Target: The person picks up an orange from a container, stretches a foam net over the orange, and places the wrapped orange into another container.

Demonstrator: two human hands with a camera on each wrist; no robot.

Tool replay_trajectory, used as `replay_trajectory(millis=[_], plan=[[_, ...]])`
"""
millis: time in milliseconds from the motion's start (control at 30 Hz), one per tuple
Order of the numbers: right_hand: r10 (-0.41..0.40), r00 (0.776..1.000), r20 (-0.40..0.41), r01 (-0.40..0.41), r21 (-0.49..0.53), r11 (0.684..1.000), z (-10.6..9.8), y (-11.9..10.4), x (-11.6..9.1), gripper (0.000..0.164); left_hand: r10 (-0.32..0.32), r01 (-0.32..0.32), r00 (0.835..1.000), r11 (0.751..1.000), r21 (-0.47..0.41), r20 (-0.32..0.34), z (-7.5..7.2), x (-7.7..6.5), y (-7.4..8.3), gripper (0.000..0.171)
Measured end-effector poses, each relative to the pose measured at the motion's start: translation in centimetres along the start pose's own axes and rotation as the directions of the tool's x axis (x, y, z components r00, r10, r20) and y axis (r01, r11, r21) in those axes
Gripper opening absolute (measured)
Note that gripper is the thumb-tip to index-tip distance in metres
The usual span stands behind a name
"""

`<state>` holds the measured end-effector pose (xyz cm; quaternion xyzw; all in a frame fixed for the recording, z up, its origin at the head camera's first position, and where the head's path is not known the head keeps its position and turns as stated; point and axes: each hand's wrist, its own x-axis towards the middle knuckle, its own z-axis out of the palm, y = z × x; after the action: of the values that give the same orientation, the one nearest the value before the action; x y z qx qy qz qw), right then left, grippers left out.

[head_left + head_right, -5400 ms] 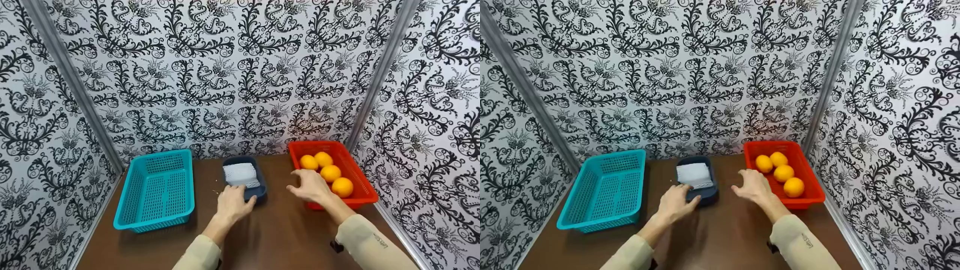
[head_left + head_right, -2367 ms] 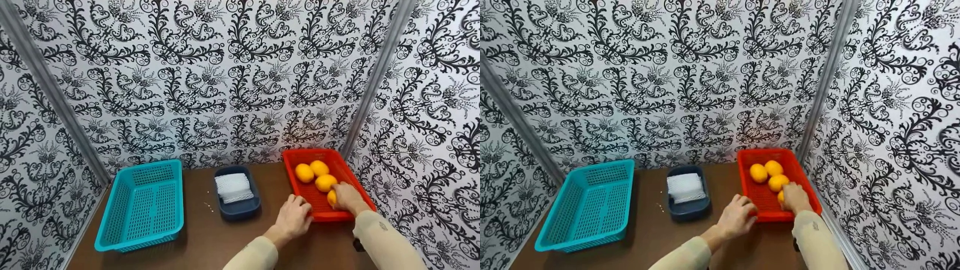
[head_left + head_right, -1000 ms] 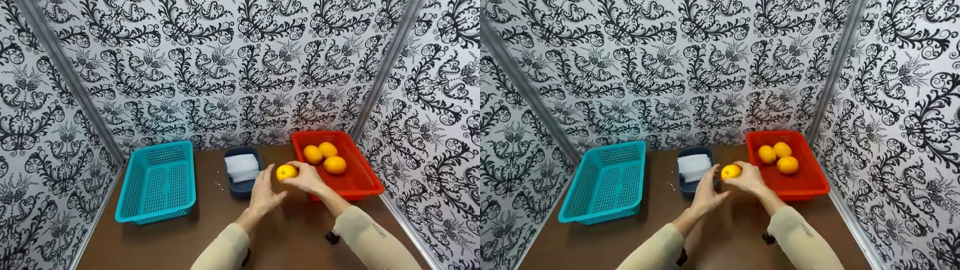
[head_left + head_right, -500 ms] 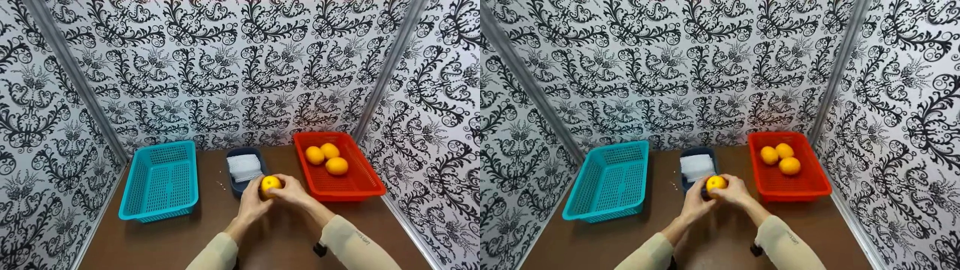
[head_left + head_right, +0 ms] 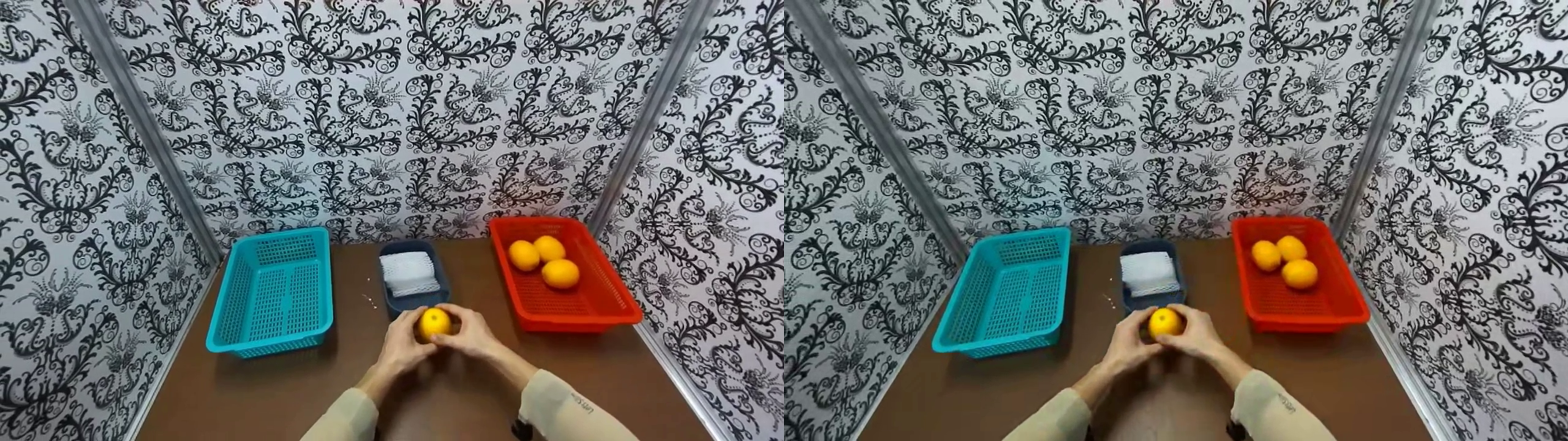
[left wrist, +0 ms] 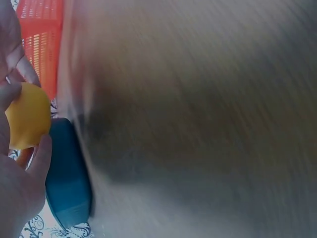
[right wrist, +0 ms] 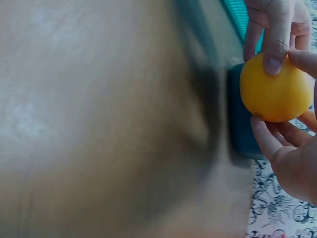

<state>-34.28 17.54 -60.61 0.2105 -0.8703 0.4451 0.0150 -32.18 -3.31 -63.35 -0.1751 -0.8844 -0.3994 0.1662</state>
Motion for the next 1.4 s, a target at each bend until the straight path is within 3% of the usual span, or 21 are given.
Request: replay_trajectory(millis=[133, 300, 500, 633, 733, 867, 1033, 1133, 1267, 1400], plan=[[0.011, 1.0, 0.012, -0.011, 0.014, 1.0, 1.0, 0.8, -0.6, 0.071, -0.032, 0.033, 0.998, 0.999, -0.006, 0.046, 0.2, -0.7, -0.3, 0.074], [0.006, 1.0, 0.022, -0.008, 0.052, 0.999, 1.8, 1.2, -1.3, 0.07, -0.038, 0.038, 0.998, 0.999, -0.012, 0.059, 0.6, -1.5, -0.8, 0.073], [0.016, 1.0, 0.002, -0.016, 0.025, 1.0, 2.3, 1.3, -1.6, 0.068, -0.04, 0.041, 0.997, 0.999, -0.009, 0.072, 0.6, -1.9, -1.0, 0.072], [0.03, 1.0, 0.003, -0.03, 0.024, 0.999, 2.6, 1.2, -1.5, 0.067, -0.057, 0.058, 0.99, 0.998, 0.002, 0.131, -0.3, -1.8, -0.5, 0.075], [0.033, 0.999, 0.006, -0.033, 0.013, 0.999, 2.8, 1.1, -1.3, 0.066, -0.079, 0.072, 0.976, 0.997, 0.043, 0.204, -1.6, -1.3, 0.0, 0.074], [0.03, 1.0, 0.007, -0.03, -0.011, 1.0, 2.9, 0.9, -0.9, 0.063, -0.066, 0.041, 0.964, 0.994, 0.103, 0.256, -3.8, 0.3, 0.5, 0.052], [0.034, 0.999, 0.0, -0.034, -0.027, 0.999, 2.6, 0.7, -0.6, 0.064, -0.044, 0.009, 0.972, 0.989, 0.147, 0.23, -6.1, 3.3, 1.2, 0.028], [0.03, 1.0, -0.007, -0.03, -0.042, 0.999, 2.4, 0.7, -0.5, 0.066, -0.039, 0.0, 0.982, 0.978, 0.207, 0.185, -6.7, 5.1, 1.6, 0.027], [0.024, 1.0, -0.004, -0.024, -0.06, 0.998, 2.2, 0.8, -0.5, 0.067, -0.032, -0.007, 0.993, 0.945, 0.326, 0.116, -6.8, 7.6, 1.8, 0.03], [0.024, 1.0, 0.013, -0.023, -0.061, 0.998, 2.1, 0.7, -0.4, 0.068, -0.08, 0.043, 0.994, 0.903, 0.427, 0.071, -6.5, 10.2, 1.6, 0.037]])
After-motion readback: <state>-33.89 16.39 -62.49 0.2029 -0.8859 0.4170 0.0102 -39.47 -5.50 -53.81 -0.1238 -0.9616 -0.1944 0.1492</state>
